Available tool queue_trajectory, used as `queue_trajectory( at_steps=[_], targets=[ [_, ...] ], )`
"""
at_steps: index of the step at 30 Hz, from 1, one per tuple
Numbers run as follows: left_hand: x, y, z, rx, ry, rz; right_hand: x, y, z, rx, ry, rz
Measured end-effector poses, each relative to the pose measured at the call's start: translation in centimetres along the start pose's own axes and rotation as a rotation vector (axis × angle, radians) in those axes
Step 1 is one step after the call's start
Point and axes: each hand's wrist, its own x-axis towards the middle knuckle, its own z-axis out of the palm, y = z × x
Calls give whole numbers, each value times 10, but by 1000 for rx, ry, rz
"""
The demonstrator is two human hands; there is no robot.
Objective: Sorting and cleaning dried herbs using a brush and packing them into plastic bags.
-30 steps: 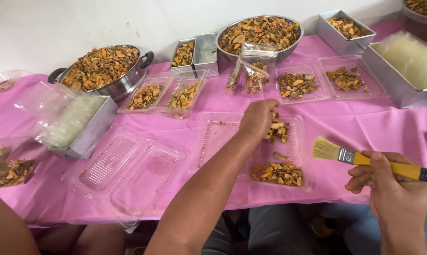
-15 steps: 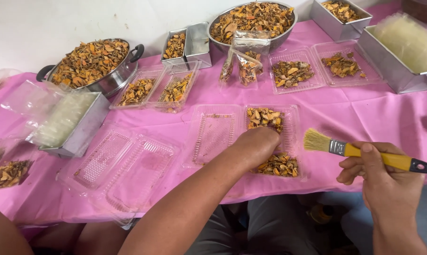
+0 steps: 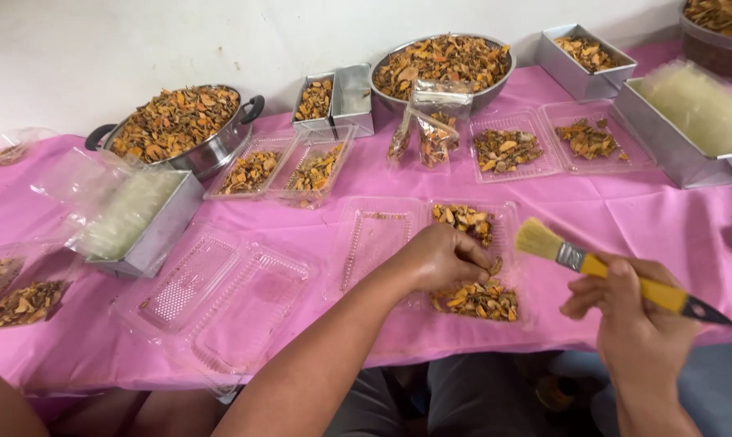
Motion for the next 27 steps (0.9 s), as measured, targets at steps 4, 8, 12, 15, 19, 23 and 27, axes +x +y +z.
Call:
queue_trajectory(
  at_steps=[4, 8, 12, 15, 19, 23, 27],
  targets=[
    [-3, 3, -6, -134, -53, -82, -10, -4, -3, 75, -135, 20],
    [4, 12, 3, -273, -55, -162, 5, 3, -15, -69, -40, 9],
    [57, -5, 11, 78, 133, 10, 7, 21, -34, -16, 113, 52],
    [79, 2, -1, 460, 307, -95, 3, 19, -41, -44, 84, 48],
    [103, 6, 1, 728, 281, -153, 6, 20, -50, -46, 62, 77],
    [103, 8, 5, 969, 203, -131, 7, 25, -56, -30, 53, 60],
    [73, 2, 15, 1002, 76, 88, 2, 28, -54, -8, 32, 62]
  ],
)
